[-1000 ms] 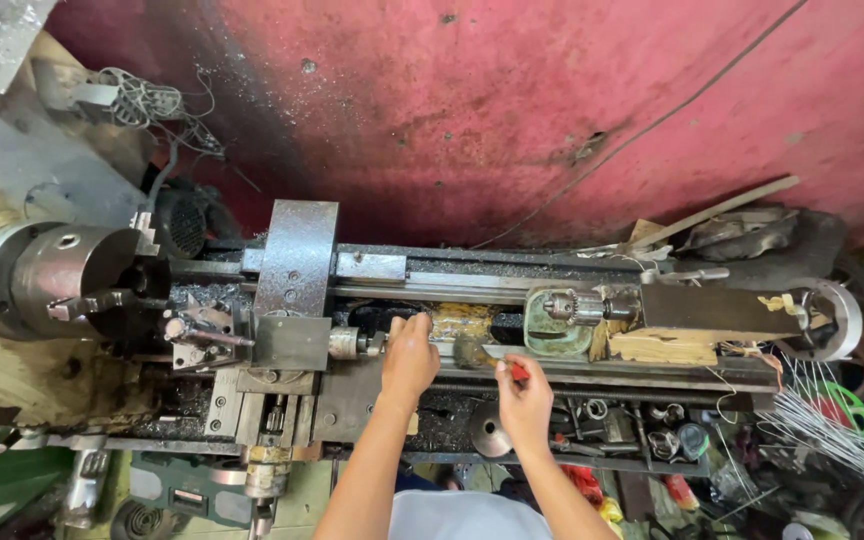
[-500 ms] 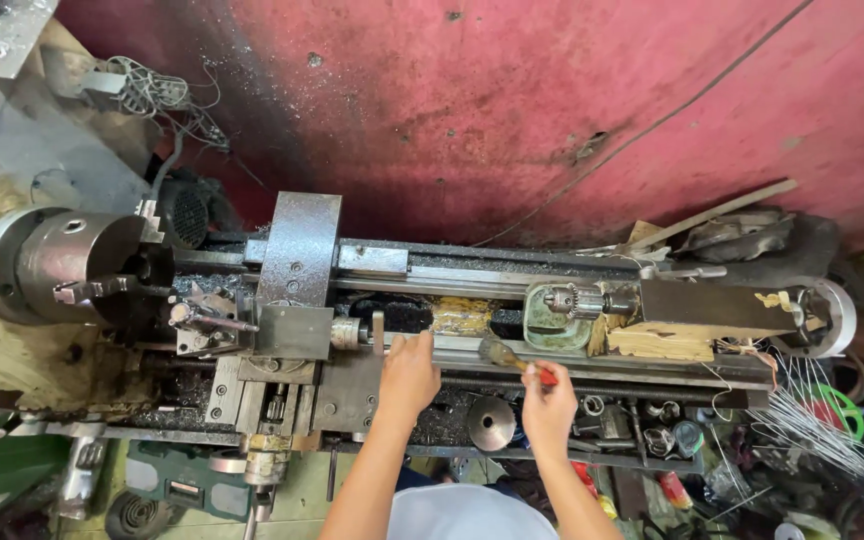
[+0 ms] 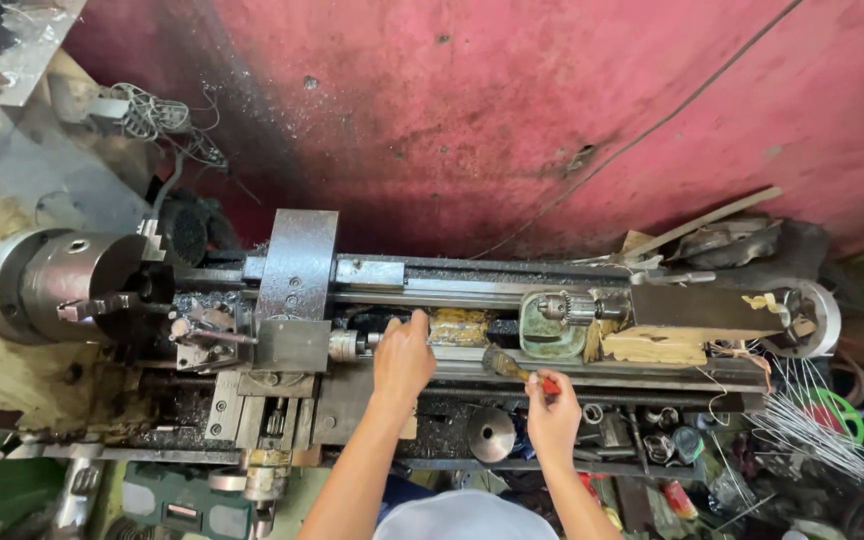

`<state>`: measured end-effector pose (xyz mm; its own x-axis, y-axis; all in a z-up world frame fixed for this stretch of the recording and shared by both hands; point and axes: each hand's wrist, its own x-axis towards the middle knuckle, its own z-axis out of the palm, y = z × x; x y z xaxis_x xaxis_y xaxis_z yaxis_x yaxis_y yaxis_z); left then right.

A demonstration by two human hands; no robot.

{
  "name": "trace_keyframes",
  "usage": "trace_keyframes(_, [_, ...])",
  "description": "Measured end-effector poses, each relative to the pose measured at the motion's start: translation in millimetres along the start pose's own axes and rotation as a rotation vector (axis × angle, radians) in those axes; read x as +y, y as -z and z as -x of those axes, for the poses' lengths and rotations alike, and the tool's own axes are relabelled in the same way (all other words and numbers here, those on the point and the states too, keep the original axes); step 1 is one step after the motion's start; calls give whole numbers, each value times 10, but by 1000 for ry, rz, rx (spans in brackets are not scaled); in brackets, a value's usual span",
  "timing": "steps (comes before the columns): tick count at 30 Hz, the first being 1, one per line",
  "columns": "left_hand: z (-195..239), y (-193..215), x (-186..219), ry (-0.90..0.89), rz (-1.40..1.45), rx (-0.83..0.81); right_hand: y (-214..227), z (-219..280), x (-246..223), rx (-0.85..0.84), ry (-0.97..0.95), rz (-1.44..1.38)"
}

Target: Operating a manual lathe by adjusting the carriage position and applying lubricant to the workpiece with a brush.

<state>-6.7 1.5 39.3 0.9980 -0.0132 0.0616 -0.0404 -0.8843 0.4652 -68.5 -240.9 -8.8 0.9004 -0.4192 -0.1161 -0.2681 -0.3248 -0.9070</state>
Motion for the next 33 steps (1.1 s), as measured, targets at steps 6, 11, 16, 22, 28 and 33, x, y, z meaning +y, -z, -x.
trace_keyframes(6, [-359,-433,-247,58,-103,-81,43,4,-147,-15,-24,4])
trace_keyframes(11, [-296,-742,-370,47,-134,-93,42,-11,-143,16,64,49])
trace_keyframes(16, [-62,-868,-357,110,-205,-120,-40,0,-153,18,324,74])
trace_keyframes(22, [211,-483,-222,111,-89,-229,-200,26,-186,-55,315,142])
trace_keyframes(28, [287,-130,-192,48,25,-320,-524,104,-343,-266,241,162])
trace_keyframes(33, [251,17,-155,79,63,-457,-693,155,-581,-278,82,6])
